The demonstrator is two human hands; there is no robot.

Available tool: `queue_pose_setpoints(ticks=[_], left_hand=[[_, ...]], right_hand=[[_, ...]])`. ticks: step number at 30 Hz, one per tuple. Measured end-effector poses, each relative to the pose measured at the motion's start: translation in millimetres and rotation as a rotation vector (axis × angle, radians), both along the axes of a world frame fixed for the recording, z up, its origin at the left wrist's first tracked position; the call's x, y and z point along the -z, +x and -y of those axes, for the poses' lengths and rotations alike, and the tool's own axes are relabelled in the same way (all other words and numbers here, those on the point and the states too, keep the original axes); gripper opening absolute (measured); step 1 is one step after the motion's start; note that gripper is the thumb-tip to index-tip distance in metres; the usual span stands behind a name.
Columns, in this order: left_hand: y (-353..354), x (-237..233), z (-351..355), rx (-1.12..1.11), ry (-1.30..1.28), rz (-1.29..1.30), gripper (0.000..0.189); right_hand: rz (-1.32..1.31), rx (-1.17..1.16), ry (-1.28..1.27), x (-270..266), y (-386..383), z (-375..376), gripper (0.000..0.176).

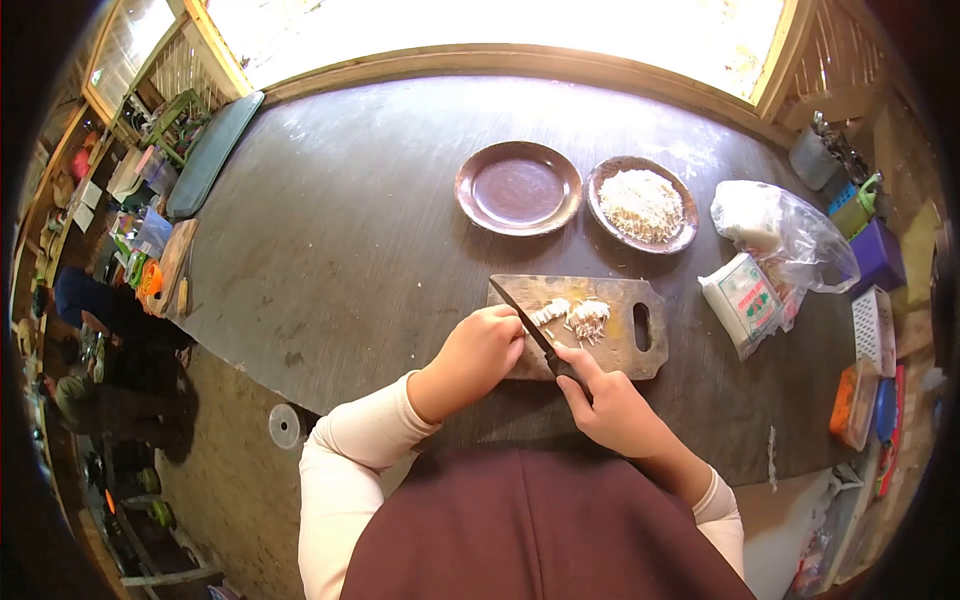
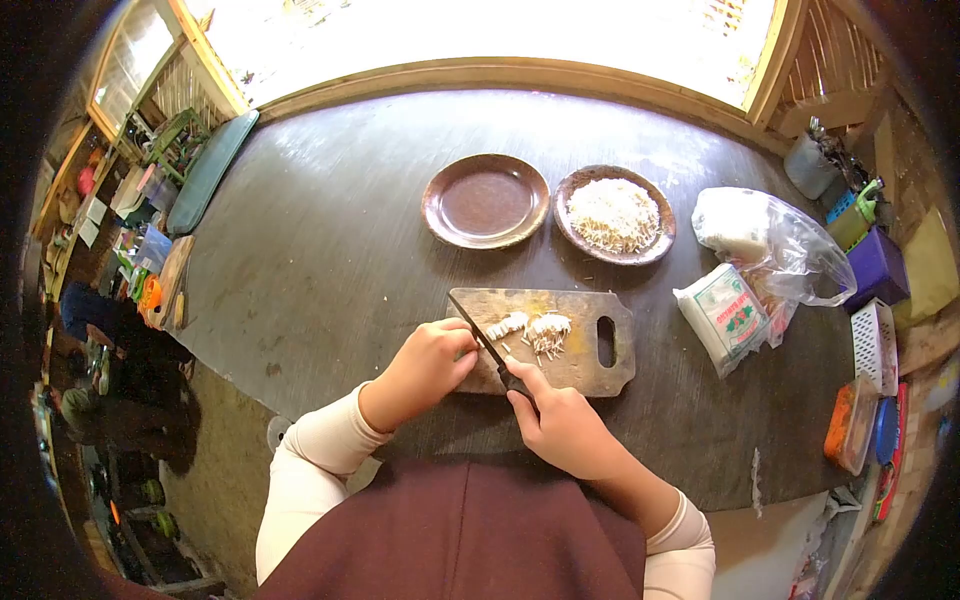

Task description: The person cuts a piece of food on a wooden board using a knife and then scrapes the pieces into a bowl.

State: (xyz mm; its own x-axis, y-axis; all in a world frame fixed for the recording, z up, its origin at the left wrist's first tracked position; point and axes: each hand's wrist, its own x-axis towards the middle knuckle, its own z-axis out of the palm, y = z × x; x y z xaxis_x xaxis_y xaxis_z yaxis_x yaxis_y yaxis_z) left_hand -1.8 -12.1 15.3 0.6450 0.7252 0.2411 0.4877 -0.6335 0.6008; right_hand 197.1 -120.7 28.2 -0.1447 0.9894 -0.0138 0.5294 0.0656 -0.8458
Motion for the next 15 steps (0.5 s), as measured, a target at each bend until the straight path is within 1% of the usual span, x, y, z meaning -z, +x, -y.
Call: queue_pose_setpoints(ticks=[5, 7, 9, 15], left_hand=[[-0.4, -2.3, 0.6, -0.006, -0.033, 0.006, 0.01], [-0.3, -0.5, 0.2, -0.014, -0.044, 0.001, 0.01], [-0.4, 2.0, 0.1, -0.023, -0.045, 0.039, 0.01], [-0.2, 0.7, -0.3, -0.03, -0.056, 0.023, 0.01]], right_hand=[[-0.003, -0.003, 0.028, 0.0, 0.4, 0.8, 0.035], [-0.014, -0.001, 0.0, 0.0, 0.7, 1.3, 0.039], [-0.01, -0.005, -0.009, 0.2, 0.7, 1.6, 0.039], [0.048, -0.01, 0.01, -0.3, -0.9, 0.5, 0.04]])
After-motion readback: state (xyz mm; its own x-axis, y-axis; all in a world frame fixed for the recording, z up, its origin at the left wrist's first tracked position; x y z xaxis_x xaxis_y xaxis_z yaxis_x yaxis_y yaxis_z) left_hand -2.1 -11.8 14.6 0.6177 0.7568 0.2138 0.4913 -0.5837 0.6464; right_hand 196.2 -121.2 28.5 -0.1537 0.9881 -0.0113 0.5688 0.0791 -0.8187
